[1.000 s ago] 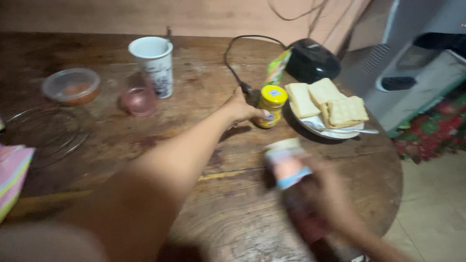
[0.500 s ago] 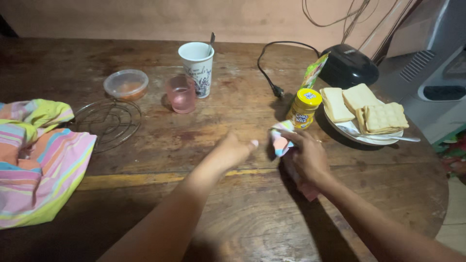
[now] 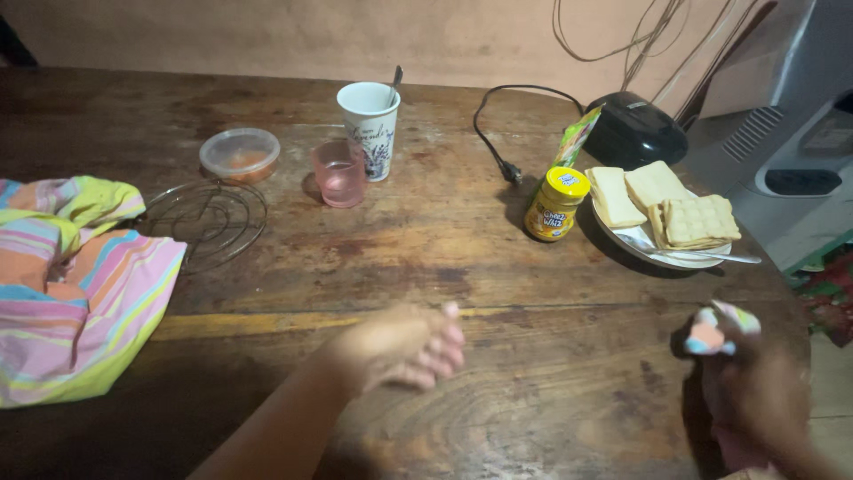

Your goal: The person wipes a wooden table with a cloth, moves a plate of bread slices, and cleans the exterior and interior of a sandwich press. They then open the press, remove a toasted bread slice, and place it on the plate.

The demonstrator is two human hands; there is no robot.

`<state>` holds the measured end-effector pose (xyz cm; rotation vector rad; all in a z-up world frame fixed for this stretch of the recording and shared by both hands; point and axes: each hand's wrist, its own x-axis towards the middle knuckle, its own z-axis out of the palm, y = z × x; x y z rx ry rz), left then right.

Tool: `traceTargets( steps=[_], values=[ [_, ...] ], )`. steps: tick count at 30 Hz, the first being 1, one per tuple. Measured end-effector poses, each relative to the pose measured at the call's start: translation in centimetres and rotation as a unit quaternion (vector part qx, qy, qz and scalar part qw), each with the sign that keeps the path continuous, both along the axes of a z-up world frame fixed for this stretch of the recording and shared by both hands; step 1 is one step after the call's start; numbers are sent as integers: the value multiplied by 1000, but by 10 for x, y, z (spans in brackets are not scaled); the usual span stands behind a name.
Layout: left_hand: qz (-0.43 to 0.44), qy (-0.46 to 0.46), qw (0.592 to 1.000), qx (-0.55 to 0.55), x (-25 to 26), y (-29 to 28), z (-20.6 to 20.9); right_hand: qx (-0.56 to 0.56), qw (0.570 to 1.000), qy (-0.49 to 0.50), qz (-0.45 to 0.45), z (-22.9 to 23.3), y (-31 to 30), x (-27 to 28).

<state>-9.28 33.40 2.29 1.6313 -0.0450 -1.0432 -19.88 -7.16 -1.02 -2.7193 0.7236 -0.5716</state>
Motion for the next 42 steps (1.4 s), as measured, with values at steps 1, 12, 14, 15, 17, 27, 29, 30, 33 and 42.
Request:
traceTargets(
  steps=[1,12,14,15,17,27,29,30,33,42],
  values=[
    [-24,40,999,-7,-10,2,-4,-30,999,-18,6,-15,20,-5],
    [-226,228,937,-137,-71,-3,-42,81,964,-146,205,25,56,18],
    [-227,255,928,-147,-79,-9,-60,-12,1000,13,0,19,18,12],
    [-218,268,925,-156,-84,-11,-71,-41,999,-7,28,3,18,10],
    [-170,300,916,-205,-94,-16,-97,-97,991,-48,82,-39,49,8],
    [20,349,869,-350,-142,-13,-196,97,964,13,245,23,130,115],
    [31,354,866,-353,-148,-19,-208,3,972,86,219,21,145,125],
    [33,355,864,-356,-147,-23,-213,19,960,34,277,9,160,123],
    [20,358,863,-356,-137,-34,-224,-6,827,-137,546,-22,190,108],
    [-29,345,874,-341,-137,-14,-255,53,928,14,369,2,273,208]
  ],
)
